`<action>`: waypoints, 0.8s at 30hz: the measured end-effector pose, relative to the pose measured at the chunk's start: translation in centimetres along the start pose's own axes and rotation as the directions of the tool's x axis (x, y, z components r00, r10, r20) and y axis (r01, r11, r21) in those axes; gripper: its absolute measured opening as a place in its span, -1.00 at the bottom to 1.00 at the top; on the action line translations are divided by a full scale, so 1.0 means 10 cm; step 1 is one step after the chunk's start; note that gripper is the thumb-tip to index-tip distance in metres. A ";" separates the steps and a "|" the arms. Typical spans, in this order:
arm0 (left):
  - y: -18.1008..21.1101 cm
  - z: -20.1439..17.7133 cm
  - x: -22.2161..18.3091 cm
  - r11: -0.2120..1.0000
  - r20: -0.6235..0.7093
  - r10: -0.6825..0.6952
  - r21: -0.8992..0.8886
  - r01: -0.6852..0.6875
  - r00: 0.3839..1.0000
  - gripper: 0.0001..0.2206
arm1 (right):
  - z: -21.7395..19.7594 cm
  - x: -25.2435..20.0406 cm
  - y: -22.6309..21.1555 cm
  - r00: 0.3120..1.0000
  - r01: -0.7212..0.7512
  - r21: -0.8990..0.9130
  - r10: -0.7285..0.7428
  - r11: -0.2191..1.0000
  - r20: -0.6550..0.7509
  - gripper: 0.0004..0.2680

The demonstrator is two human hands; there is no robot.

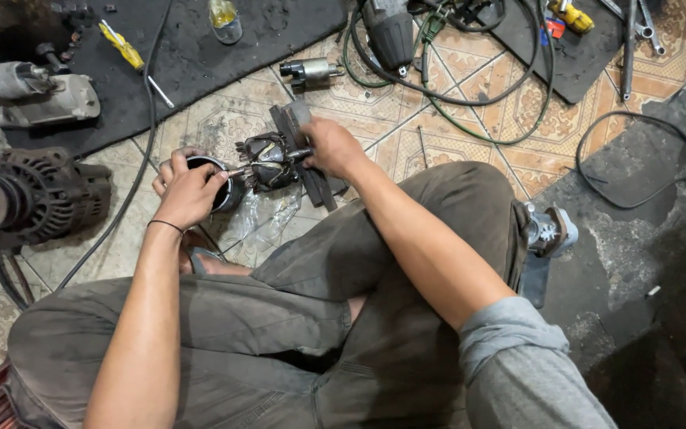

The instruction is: The person is filing and assembling components of an alternator, specifically fitting the rotor into the stator and adjusting the parts.

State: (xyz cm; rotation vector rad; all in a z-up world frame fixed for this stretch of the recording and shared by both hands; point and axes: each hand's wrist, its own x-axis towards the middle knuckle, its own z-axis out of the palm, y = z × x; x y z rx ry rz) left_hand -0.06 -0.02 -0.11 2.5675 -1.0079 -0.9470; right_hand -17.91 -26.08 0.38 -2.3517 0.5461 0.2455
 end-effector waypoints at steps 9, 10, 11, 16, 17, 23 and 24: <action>0.03 -0.01 -0.01 1.000 -0.010 -0.010 -0.011 0.010 1.000 -0.68 | -0.16 0.03 0.05 0.989 -0.103 0.288 0.130 0.952 -0.076 -0.90; 0.01 0.00 0.00 1.000 -0.010 -0.010 -0.011 0.010 1.000 -0.68 | -0.09 0.06 0.11 0.989 -0.103 0.288 0.130 0.952 -0.077 -0.90; 0.00 0.01 0.01 1.000 -0.007 -0.012 -0.013 0.012 1.000 -0.68 | -0.02 0.08 0.16 0.989 -0.116 0.299 0.137 0.947 -0.050 -0.83; 0.00 0.01 0.01 1.000 -0.006 -0.015 -0.015 0.014 1.000 -0.68 | -0.10 -0.05 -0.04 0.991 -0.104 0.220 0.084 0.970 0.100 -0.75; -0.01 0.02 0.01 1.000 -0.008 -0.015 -0.012 0.015 1.000 -0.67 | -0.12 -0.07 -0.06 0.993 -0.049 0.152 0.032 0.987 0.111 -0.85; 0.01 0.01 0.02 1.000 -0.011 -0.009 -0.007 0.009 1.000 -0.66 | 0.08 0.07 0.17 0.992 0.111 0.066 -0.115 0.992 0.060 -0.79; 0.02 0.01 0.01 1.000 -0.006 -0.011 -0.011 0.011 1.000 -0.66 | 0.10 0.07 0.19 0.989 0.133 0.047 -0.135 0.990 0.060 -0.80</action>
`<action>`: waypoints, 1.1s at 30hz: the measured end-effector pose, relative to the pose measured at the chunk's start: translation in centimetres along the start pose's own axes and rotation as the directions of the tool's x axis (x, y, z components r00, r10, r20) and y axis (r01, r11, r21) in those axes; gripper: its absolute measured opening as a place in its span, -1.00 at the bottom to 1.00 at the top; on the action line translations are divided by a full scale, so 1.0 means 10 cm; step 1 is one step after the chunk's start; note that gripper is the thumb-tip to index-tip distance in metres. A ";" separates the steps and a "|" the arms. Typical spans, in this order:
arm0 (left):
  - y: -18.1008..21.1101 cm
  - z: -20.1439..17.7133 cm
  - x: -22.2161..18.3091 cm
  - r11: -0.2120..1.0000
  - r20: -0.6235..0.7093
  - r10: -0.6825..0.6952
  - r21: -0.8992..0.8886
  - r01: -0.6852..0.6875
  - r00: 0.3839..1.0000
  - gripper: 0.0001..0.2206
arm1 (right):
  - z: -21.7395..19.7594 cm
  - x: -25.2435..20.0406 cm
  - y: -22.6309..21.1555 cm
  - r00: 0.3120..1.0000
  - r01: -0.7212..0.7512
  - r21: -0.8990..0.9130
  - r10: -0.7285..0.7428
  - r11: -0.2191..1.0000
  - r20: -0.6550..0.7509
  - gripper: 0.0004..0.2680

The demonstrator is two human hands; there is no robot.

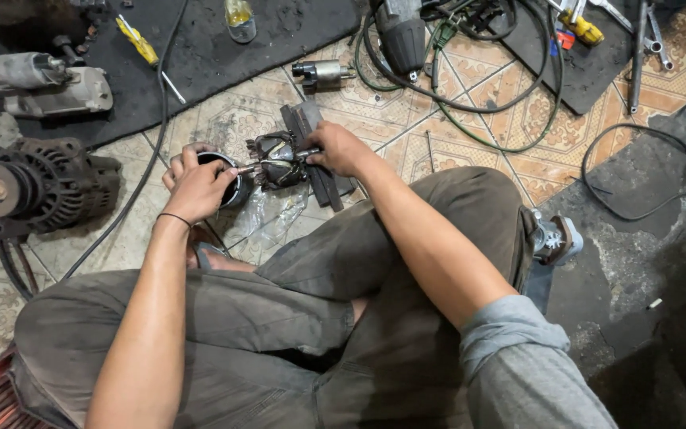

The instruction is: The person is filing and assembling components of an alternator, specifically fitting the rotor into the stator and adjusting the parts.

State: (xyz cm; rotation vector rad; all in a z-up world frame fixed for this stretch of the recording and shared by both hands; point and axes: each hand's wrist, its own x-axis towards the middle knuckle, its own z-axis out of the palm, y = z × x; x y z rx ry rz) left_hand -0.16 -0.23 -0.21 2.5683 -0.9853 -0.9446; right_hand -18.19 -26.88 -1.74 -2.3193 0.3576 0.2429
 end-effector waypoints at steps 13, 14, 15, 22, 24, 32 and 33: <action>0.06 -0.04 -0.07 1.000 -0.004 0.000 -0.008 0.000 1.000 -0.69 | 0.37 0.13 0.32 0.992 0.118 0.056 -0.115 0.991 -0.050 -0.82; 0.07 -0.05 -0.07 1.000 -0.006 0.000 -0.009 0.000 1.000 -0.69 | 0.39 0.15 0.34 0.991 0.124 0.058 -0.121 0.991 -0.059 -0.82; 0.08 -0.07 -0.07 1.000 -0.009 -0.001 -0.011 0.001 1.000 -0.69 | 0.41 0.17 0.37 0.990 0.131 0.061 -0.126 0.990 -0.067 -0.82; 0.08 -0.10 -0.12 0.999 -0.007 -0.015 -0.043 0.014 1.000 -0.69 | 0.34 0.13 0.23 0.971 0.228 -0.012 -0.228 0.974 -0.074 -0.84; 0.08 -0.09 -0.12 1.000 -0.010 -0.001 -0.017 0.000 1.000 -0.71 | 0.17 0.08 0.02 0.982 0.172 0.033 -0.169 0.984 -0.090 -0.83; -0.02 -0.02 -0.03 1.000 -0.008 0.012 -0.015 -0.012 1.000 -0.69 | 0.17 0.09 0.02 0.985 0.142 0.045 -0.136 0.989 -0.109 -0.81; -0.03 -0.01 -0.03 1.000 -0.005 0.019 -0.016 -0.019 1.000 -0.68 | 0.24 0.11 0.09 0.985 0.136 0.069 -0.127 0.988 -0.115 -0.80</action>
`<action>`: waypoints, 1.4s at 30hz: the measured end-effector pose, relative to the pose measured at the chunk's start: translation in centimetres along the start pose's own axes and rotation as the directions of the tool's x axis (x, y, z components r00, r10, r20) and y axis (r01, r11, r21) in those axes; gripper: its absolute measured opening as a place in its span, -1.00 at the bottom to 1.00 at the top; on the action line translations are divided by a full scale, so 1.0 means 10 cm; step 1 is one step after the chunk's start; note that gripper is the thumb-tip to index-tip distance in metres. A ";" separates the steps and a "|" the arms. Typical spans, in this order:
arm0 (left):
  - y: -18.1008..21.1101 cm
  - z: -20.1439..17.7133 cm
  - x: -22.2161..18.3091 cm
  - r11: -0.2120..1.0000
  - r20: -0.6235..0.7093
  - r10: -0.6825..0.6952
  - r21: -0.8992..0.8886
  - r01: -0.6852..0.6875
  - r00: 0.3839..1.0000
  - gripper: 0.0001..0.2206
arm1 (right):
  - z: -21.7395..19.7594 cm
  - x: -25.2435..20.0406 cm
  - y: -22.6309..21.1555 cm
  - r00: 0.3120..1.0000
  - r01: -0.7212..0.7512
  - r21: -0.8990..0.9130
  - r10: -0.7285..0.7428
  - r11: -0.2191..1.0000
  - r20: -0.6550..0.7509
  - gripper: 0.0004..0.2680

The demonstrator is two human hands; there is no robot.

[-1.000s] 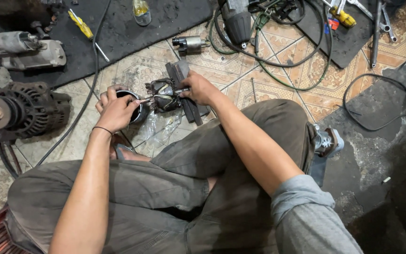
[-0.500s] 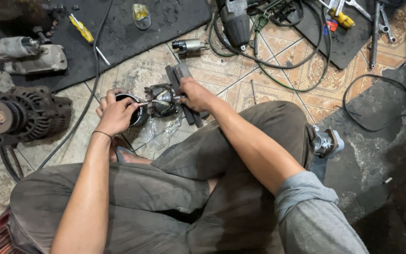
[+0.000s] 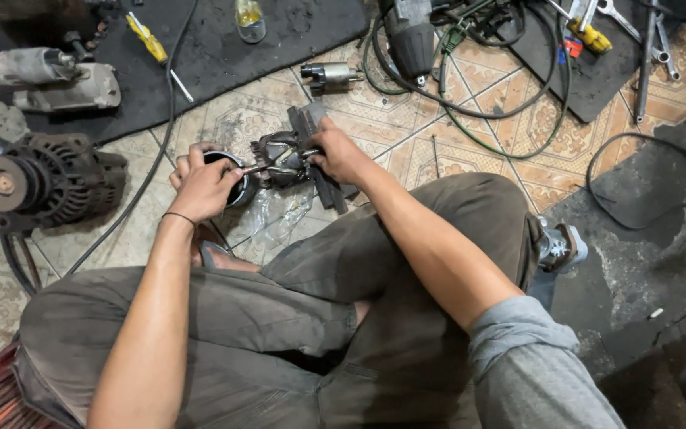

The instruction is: The person is filing and assembling components of an alternator, specifically fitting the rotor into the stator and adjusting the parts.

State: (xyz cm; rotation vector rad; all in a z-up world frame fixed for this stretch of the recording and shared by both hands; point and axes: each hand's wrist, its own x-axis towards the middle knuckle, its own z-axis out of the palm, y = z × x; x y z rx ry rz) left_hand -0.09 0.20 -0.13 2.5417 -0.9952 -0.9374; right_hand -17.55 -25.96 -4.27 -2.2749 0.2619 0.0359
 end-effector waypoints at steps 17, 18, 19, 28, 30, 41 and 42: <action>0.00 0.04 0.04 1.000 -0.001 -0.010 -0.006 0.010 1.000 -0.70 | -0.24 -0.13 -0.29 0.967 -0.253 0.167 0.252 0.953 0.027 -0.54; 0.01 0.03 0.03 1.000 0.002 -0.012 -0.009 0.012 1.000 -0.70 | -0.29 -0.15 -0.34 0.952 -0.304 0.258 0.299 0.917 0.061 -0.50; 0.02 0.03 0.03 1.000 0.001 -0.013 -0.012 0.013 1.000 -0.70 | -0.33 -0.12 -0.26 0.953 -0.304 0.256 0.298 0.918 0.063 -0.50; 0.04 0.03 0.03 0.999 0.014 -0.035 -0.017 0.035 0.999 -0.70 | -0.42 -0.05 -0.09 0.891 -0.433 0.268 0.454 0.861 -0.022 -0.80; 0.04 0.01 0.02 0.999 0.012 -0.029 -0.020 0.029 1.000 -0.69 | -0.33 0.01 0.06 0.893 -0.405 0.345 0.448 0.847 -0.051 -0.73; 0.13 -0.05 -0.03 0.999 0.039 -0.049 -0.021 0.050 0.998 -0.68 | -0.27 -0.08 -0.23 0.984 -0.167 0.094 0.171 0.981 -0.039 -0.70; 0.16 -0.06 -0.04 0.998 0.041 -0.054 -0.028 0.055 0.998 -0.68 | -0.24 -0.07 -0.23 0.987 -0.141 0.096 0.147 0.985 -0.058 -0.70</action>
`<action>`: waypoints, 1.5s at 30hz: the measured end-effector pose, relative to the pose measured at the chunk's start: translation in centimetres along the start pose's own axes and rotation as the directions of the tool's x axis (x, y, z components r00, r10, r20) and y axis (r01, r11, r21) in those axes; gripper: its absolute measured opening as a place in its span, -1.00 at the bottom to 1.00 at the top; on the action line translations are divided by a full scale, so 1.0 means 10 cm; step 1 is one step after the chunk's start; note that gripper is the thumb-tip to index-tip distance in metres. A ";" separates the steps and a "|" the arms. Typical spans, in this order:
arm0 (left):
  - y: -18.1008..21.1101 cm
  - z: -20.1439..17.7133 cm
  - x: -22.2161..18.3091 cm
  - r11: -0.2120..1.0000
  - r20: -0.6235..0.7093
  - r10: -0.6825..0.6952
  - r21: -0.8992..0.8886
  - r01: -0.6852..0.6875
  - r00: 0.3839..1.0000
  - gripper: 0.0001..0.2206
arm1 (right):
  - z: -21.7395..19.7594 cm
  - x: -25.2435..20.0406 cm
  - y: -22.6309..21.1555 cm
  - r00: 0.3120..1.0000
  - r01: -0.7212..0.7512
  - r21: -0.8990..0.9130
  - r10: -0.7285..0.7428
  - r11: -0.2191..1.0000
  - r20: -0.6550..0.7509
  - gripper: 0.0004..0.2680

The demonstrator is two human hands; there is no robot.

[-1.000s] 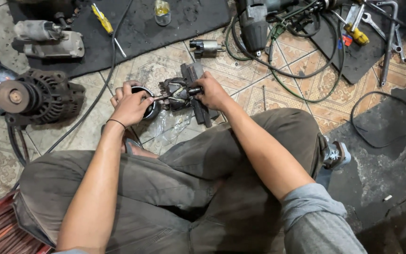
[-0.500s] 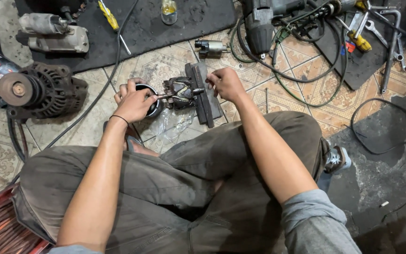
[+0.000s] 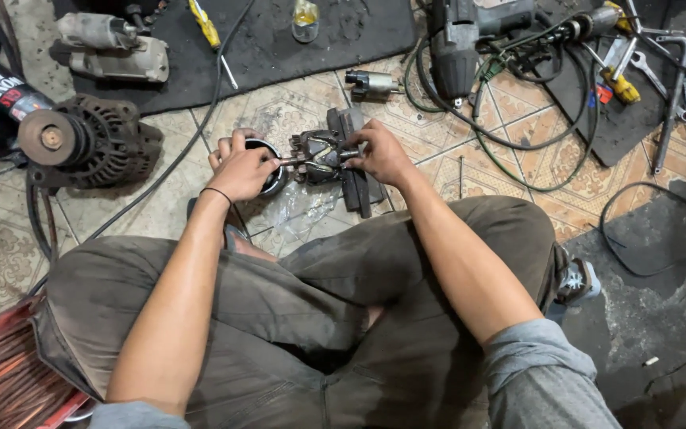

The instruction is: The person is filing and assembling components of an alternator, specifically fitting the rotor into the stator and adjusting the parts.

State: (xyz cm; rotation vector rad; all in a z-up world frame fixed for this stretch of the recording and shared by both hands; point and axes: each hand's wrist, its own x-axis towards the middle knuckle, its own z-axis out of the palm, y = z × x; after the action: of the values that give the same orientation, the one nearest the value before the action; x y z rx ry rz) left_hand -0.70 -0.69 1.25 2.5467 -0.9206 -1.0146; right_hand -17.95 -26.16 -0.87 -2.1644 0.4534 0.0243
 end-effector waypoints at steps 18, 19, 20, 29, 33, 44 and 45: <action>-0.15 0.14 0.13 0.999 -0.024 0.024 0.036 -0.023 0.999 -0.68 | 0.06 0.10 0.29 1.000 0.026 -0.021 -0.026 0.999 0.002 -0.82; -0.14 0.14 0.13 0.999 -0.028 0.028 0.037 -0.027 0.999 -0.68 | 0.05 0.10 0.28 1.000 0.029 -0.023 -0.029 0.999 -0.003 -0.82; -0.13 0.13 0.12 0.999 -0.027 0.026 0.031 -0.025 0.999 -0.68 | 0.04 0.10 0.27 1.000 0.018 -0.016 -0.018 1.000 0.007 -0.82; -0.07 0.09 0.06 1.000 -0.032 0.012 0.001 -0.012 0.999 -0.68 | 0.05 0.11 0.27 0.999 -0.006 0.011 0.006 1.000 0.032 -0.80; 0.00 0.00 -0.03 1.000 -0.026 0.018 -0.015 -0.018 1.000 -0.68 | 0.08 0.12 0.32 0.999 0.013 0.013 -0.013 1.000 0.034 -0.80; -0.14 0.11 0.08 0.999 -0.048 0.046 0.025 -0.045 0.998 -0.67 | 0.09 0.08 0.23 0.997 -0.003 -0.026 0.005 1.000 0.072 -0.79; -0.13 0.12 0.09 0.998 -0.052 0.052 0.035 -0.050 0.997 -0.66 | 0.05 0.04 0.18 0.996 -0.008 -0.034 0.011 0.999 0.087 -0.78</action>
State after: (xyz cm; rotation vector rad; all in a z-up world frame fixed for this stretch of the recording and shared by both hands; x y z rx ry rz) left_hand -0.45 -0.27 -0.66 2.5508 -0.9912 -0.9196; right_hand -18.07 -26.83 -2.62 -2.1843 0.4159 0.1319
